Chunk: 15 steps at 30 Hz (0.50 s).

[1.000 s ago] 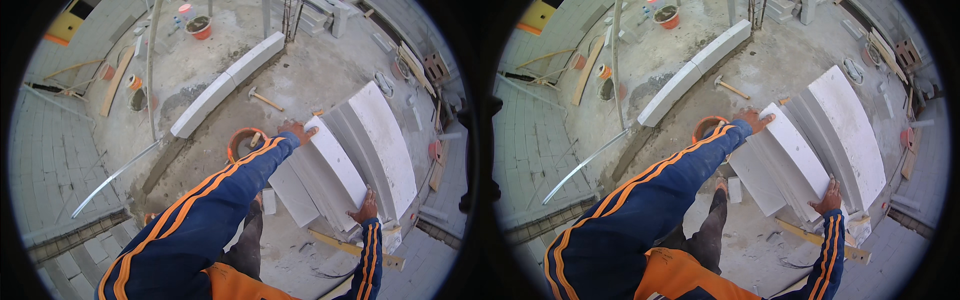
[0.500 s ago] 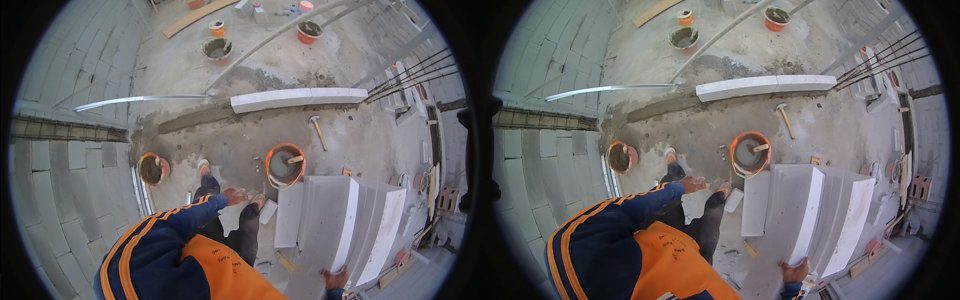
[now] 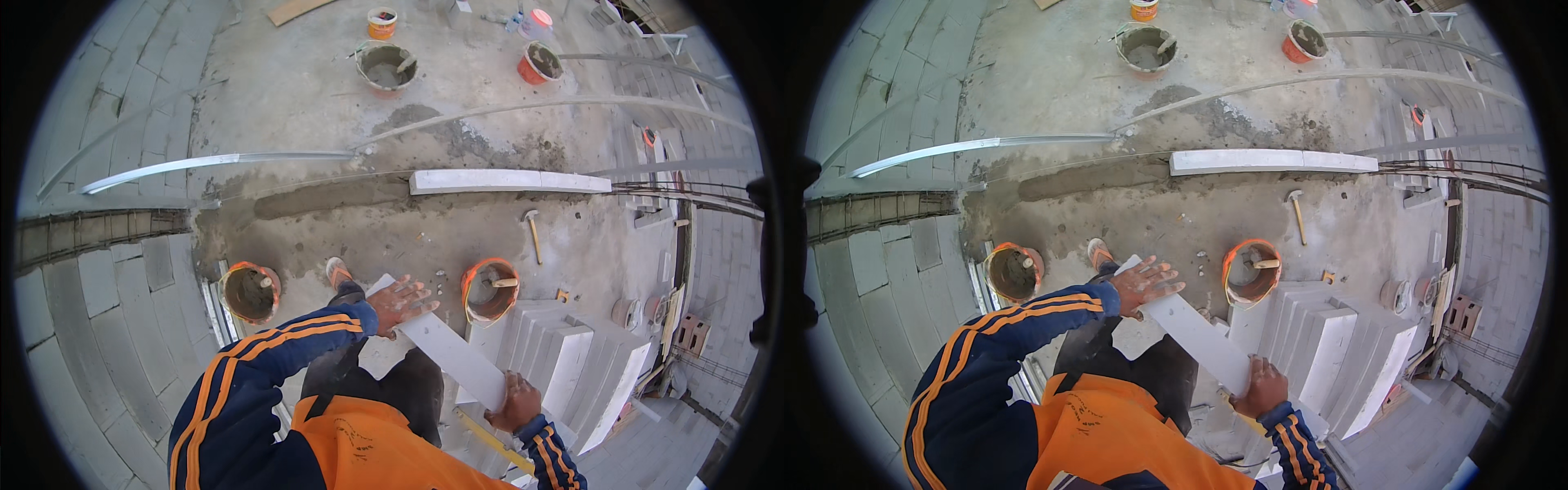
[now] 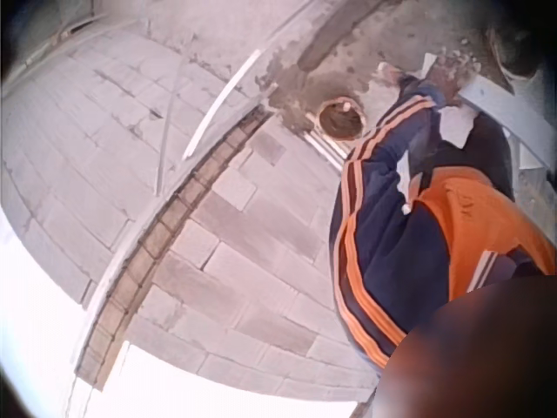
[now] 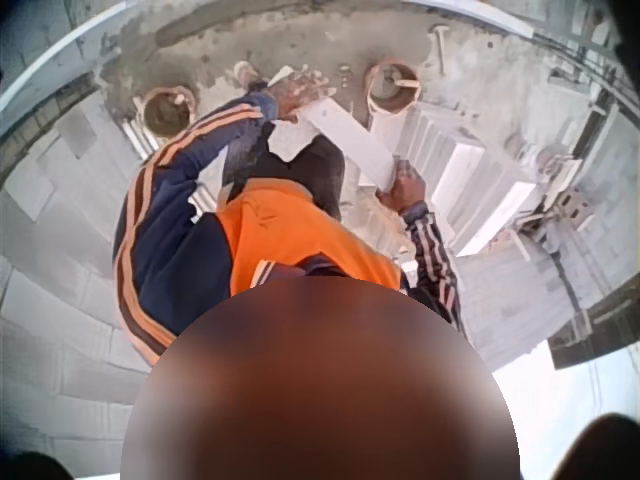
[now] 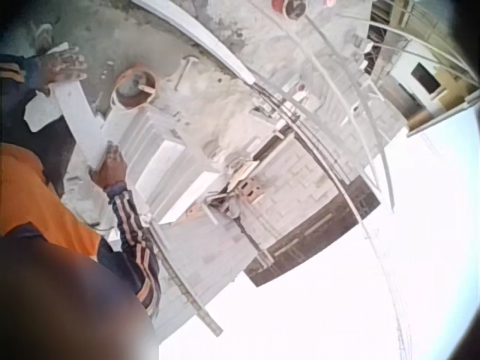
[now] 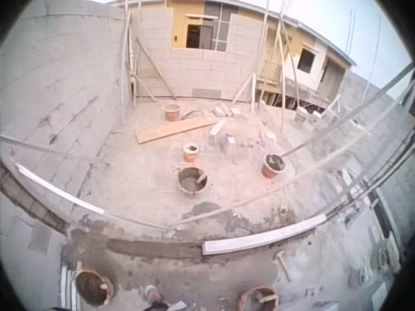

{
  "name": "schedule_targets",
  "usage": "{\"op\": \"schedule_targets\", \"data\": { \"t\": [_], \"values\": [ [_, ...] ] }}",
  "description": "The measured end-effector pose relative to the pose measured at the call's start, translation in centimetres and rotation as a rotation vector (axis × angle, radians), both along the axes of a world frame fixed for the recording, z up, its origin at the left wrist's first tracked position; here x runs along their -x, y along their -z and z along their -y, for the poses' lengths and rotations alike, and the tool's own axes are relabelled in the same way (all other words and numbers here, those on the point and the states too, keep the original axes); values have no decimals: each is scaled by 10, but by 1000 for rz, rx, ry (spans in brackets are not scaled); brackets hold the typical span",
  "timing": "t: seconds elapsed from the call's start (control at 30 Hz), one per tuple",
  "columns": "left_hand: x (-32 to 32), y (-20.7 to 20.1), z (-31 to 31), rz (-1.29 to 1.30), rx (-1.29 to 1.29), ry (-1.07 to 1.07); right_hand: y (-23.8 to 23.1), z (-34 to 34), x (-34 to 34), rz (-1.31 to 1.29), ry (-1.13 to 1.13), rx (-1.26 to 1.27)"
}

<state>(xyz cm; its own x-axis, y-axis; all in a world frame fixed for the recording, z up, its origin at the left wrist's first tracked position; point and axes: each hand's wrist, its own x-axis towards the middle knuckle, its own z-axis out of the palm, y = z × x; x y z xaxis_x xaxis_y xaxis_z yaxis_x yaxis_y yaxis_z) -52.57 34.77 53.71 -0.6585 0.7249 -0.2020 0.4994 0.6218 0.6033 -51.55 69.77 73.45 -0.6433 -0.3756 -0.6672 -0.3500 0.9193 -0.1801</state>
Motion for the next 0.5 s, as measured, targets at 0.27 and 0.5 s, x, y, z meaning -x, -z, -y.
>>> {"op": "schedule_targets", "data": {
  "t": [0.27, 0.5],
  "values": [
    [-48, 36, 231, -34, 205, -591, 167, 231, 112, -82, -431, 417],
    [-29, 117, 336, -139, 402, -856, 317, 374, 197, -98, -574, 562]
  ]
}}
